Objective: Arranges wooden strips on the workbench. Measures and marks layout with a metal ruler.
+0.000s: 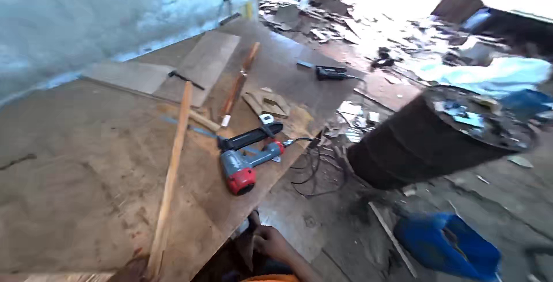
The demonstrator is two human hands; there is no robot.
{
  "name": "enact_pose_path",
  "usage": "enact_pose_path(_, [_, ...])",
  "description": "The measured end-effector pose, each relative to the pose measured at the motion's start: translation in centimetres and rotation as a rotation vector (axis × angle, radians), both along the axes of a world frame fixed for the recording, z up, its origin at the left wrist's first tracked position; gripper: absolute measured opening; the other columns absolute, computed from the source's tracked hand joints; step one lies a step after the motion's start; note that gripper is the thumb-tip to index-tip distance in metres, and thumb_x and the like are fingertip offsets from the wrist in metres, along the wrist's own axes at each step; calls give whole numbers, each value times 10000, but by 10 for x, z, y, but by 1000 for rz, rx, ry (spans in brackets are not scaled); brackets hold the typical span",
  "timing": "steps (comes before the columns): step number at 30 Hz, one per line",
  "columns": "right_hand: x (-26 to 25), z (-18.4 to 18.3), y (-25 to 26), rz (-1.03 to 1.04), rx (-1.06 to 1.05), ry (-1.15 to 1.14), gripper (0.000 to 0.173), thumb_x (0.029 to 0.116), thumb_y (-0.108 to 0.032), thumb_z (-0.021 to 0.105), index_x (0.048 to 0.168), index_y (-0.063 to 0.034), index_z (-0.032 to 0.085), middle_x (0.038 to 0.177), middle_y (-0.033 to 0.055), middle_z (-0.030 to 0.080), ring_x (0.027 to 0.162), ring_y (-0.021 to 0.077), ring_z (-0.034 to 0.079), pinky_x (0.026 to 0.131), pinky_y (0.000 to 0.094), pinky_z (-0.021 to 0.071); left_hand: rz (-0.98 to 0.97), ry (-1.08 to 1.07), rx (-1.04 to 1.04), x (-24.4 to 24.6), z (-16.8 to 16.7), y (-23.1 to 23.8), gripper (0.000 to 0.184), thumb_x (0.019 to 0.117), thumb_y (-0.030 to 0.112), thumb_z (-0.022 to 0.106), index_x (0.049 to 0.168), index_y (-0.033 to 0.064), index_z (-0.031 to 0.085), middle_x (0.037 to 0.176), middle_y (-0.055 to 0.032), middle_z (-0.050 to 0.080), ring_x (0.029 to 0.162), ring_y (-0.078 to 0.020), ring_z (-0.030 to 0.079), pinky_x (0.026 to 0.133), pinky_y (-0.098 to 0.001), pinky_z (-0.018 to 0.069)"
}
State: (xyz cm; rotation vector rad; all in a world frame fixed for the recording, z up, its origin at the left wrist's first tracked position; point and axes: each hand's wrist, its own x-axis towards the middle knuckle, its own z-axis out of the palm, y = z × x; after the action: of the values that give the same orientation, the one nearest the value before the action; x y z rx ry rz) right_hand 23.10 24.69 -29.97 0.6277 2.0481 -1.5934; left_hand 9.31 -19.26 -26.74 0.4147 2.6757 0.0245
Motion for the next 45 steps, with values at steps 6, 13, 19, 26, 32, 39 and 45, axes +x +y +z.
enact_pose_path(6, [2, 1, 1, -51, -53, -68, 241, 1009, -246, 614, 1122, -46, 689, 935, 84, 738, 802, 198, 729, 781, 409, 626, -5, 95, -31, 17, -11, -5, 667, 810, 667, 687, 1272, 186, 693, 1230, -96, 702, 1134, -341, 661, 960, -613, 521])
enact_pose_path(13, [-3, 0, -1, 14, -41, -53, 242, 1012, -256, 608, 1115, -53, 691, 906, 74, 740, 773, 189, 725, 752, 396, 624, -33, 116, -247, 16, -2, 0, 838, 780, 869, 503, 1305, 238, 674, 1253, -91, 696, 1147, -340, 661, 954, -614, 516])
enact_pose_path(19, [5, 5, 4, 15, -44, -32, 196, 1022, -176, 593, 1087, -27, 702, 858, 75, 731, 728, 183, 709, 706, 381, 620, 3, 14, -202, 8, 1, 8, 822, 784, 891, 478, 1177, 216, 734, 1182, -67, 721, 1142, -307, 658, 1018, -601, 481])
enact_pose_path(26, [11, 14, 2, -7, -56, -63, 158, 1023, -95, 591, 1098, 10, 682, 850, 113, 730, 719, 218, 714, 669, 394, 621, -54, 156, -148, 15, 38, 18, 692, 766, 816, 630, 1095, 220, 754, 1097, -31, 734, 1039, -242, 681, 980, -526, 507])
enact_pose_path(32, [8, 16, 1, 25, -14, -99, 155, 1029, -103, 588, 1091, 1, 685, 850, 109, 732, 714, 216, 716, 671, 400, 621, -69, 147, -158, 17, 54, 26, 670, 775, 794, 657, 975, 166, 776, 1001, -66, 742, 961, -271, 698, 904, -533, 536])
enact_pose_path(39, [4, 17, 2, 54, -27, -84, 142, 1023, -104, 598, 1067, -5, 689, 836, 95, 729, 700, 201, 705, 664, 385, 613, -153, 92, -170, 5, 55, 31, 576, 779, 736, 689, 889, 173, 749, 915, -45, 732, 890, -262, 700, 865, -526, 555])
enact_pose_path(45, [-2, 19, -2, 69, -7, -18, 119, 997, -89, 618, 1031, -17, 706, 809, 76, 726, 686, 188, 696, 661, 380, 605, -71, 119, -111, 6, 33, 20, 535, 749, 719, 707, 839, 193, 736, 849, 1, 713, 828, -206, 695, 819, -496, 576])
